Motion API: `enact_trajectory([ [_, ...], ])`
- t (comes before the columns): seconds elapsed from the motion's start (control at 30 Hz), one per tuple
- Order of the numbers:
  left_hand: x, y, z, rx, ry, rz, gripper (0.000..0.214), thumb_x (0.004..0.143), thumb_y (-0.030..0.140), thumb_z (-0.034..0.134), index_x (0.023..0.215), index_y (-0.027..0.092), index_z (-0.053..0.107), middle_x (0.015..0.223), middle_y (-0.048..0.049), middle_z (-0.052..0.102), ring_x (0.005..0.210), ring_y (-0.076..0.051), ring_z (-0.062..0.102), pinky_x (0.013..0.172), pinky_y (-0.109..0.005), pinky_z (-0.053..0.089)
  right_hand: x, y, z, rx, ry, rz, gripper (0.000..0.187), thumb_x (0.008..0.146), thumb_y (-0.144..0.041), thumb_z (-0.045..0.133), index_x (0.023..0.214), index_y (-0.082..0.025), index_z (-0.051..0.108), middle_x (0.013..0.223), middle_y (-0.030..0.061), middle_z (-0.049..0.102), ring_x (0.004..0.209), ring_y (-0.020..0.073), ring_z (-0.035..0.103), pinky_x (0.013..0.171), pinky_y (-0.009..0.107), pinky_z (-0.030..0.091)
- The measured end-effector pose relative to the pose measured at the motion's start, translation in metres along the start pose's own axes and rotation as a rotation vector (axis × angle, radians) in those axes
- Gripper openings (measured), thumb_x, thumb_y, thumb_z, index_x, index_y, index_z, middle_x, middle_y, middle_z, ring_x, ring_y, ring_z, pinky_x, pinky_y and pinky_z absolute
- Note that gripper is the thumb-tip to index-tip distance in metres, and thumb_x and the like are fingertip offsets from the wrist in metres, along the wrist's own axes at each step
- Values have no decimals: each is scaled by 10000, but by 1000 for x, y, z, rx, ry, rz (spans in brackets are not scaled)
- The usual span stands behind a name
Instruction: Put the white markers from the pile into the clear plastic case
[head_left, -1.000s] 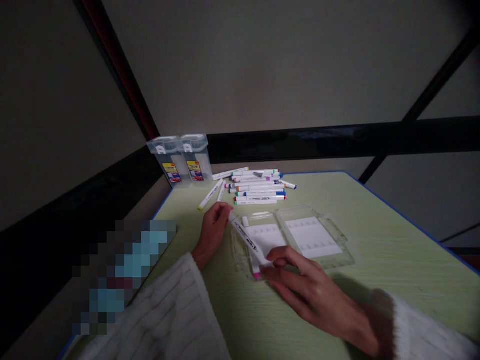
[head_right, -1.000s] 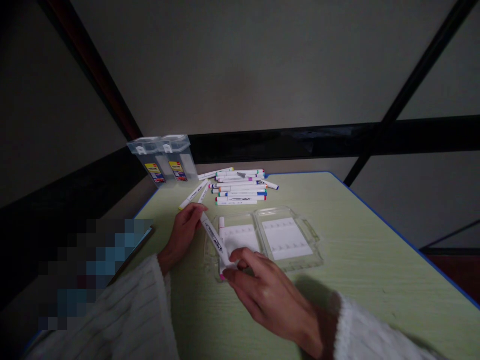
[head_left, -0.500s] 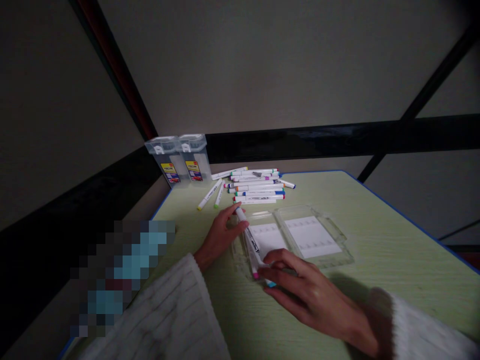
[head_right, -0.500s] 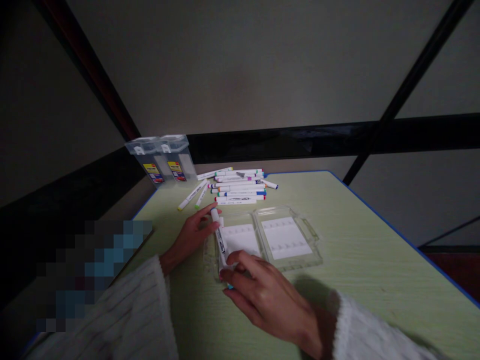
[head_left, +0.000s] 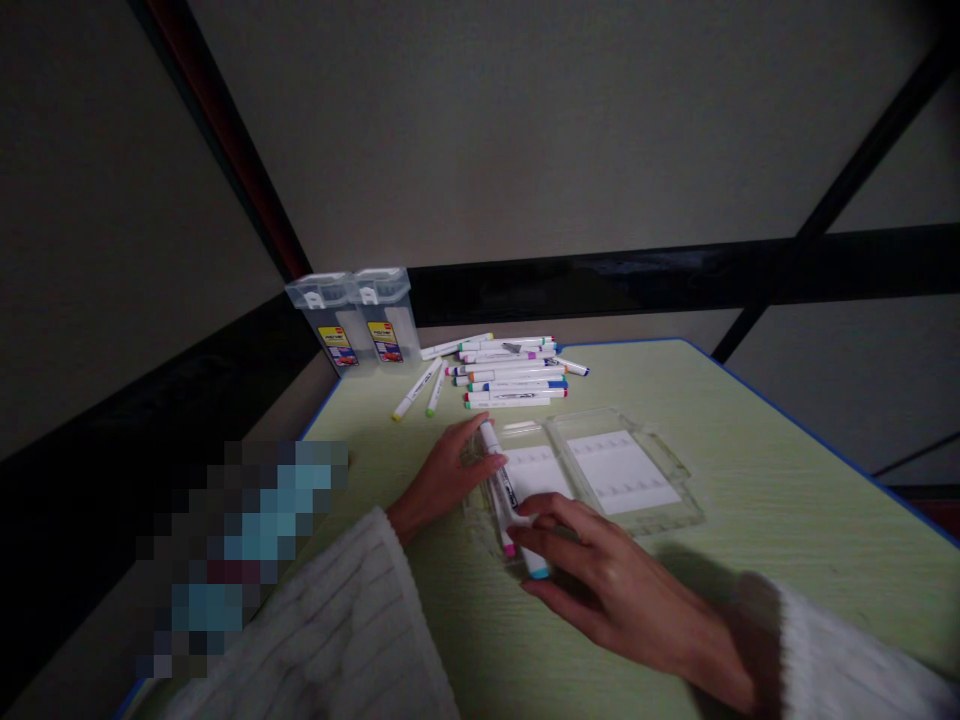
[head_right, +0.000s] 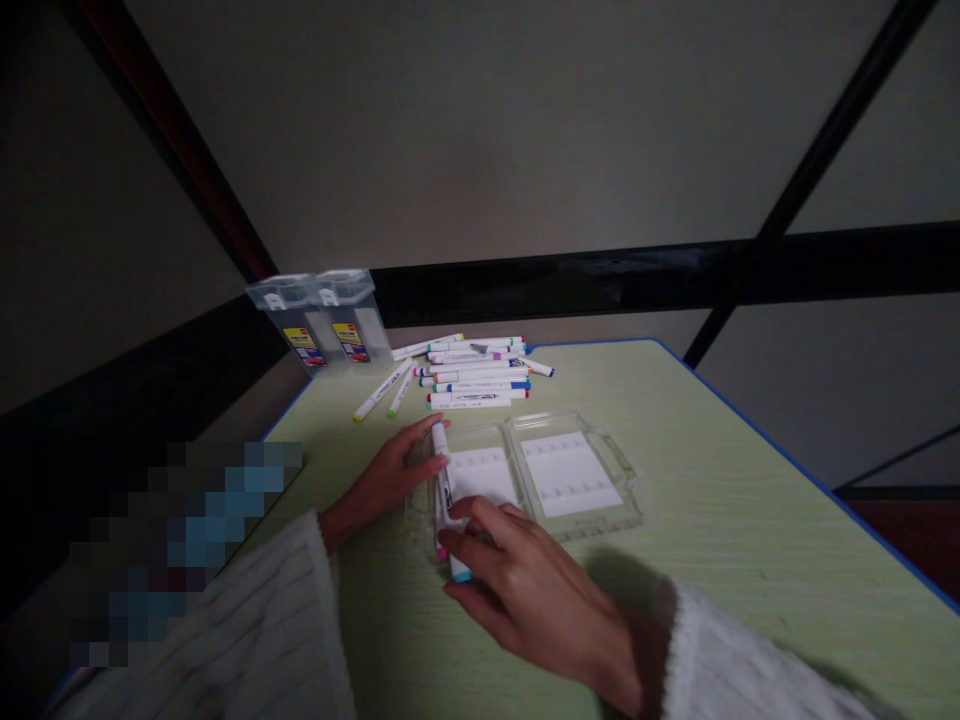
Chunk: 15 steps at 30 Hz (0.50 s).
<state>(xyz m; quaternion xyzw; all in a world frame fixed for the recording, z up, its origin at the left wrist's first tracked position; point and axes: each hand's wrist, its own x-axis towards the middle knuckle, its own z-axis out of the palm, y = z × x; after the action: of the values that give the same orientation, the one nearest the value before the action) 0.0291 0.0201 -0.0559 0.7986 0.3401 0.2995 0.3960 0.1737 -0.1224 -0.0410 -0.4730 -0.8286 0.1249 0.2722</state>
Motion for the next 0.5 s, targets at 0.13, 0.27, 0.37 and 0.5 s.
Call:
enact_trajectory([
  [0.13, 0, -2, 1, 34, -5, 2, 528, 682, 280, 596, 1174, 136, 468, 1235, -106, 481, 1150, -224, 415, 1002, -385, 280, 1, 0, 0, -20, 1, 10, 291, 809, -205, 481, 1091, -148, 524, 1074, 100, 490, 1000, 191, 475, 853, 336, 429],
  [0.27, 1, -5, 2, 108, -22, 55, 516, 694, 303, 582, 1167, 127, 473, 1226, -119, 483, 1141, -222, 423, 991, -375, 301, 1, 0, -1, -53, -7, 26, 316, 800, -218, 496, 1111, -164, 520, 1133, 97, 479, 1056, 201, 454, 885, 343, 411],
  [0.37, 1, -7, 3, 142, -30, 94, 484, 701, 309, 578, 1147, 144, 491, 1213, -114, 489, 1129, -218, 432, 985, -374, 310, 0, 0, -1, -61, -11, 36, 319, 805, -225, 490, 1118, -174, 520, 1173, 98, 465, 1077, 202, 451, 897, 342, 407],
  [0.5, 0, -8, 3, 144, -23, 99, 471, 703, 318, 577, 1135, 149, 498, 1197, -113, 497, 1116, -217, 442, 976, -377, 318, 0, 1, 0, -45, -9, 48, 325, 809, -227, 492, 1128, -179, 518, 1206, 98, 447, 1084, 194, 463, 913, 323, 401],
])
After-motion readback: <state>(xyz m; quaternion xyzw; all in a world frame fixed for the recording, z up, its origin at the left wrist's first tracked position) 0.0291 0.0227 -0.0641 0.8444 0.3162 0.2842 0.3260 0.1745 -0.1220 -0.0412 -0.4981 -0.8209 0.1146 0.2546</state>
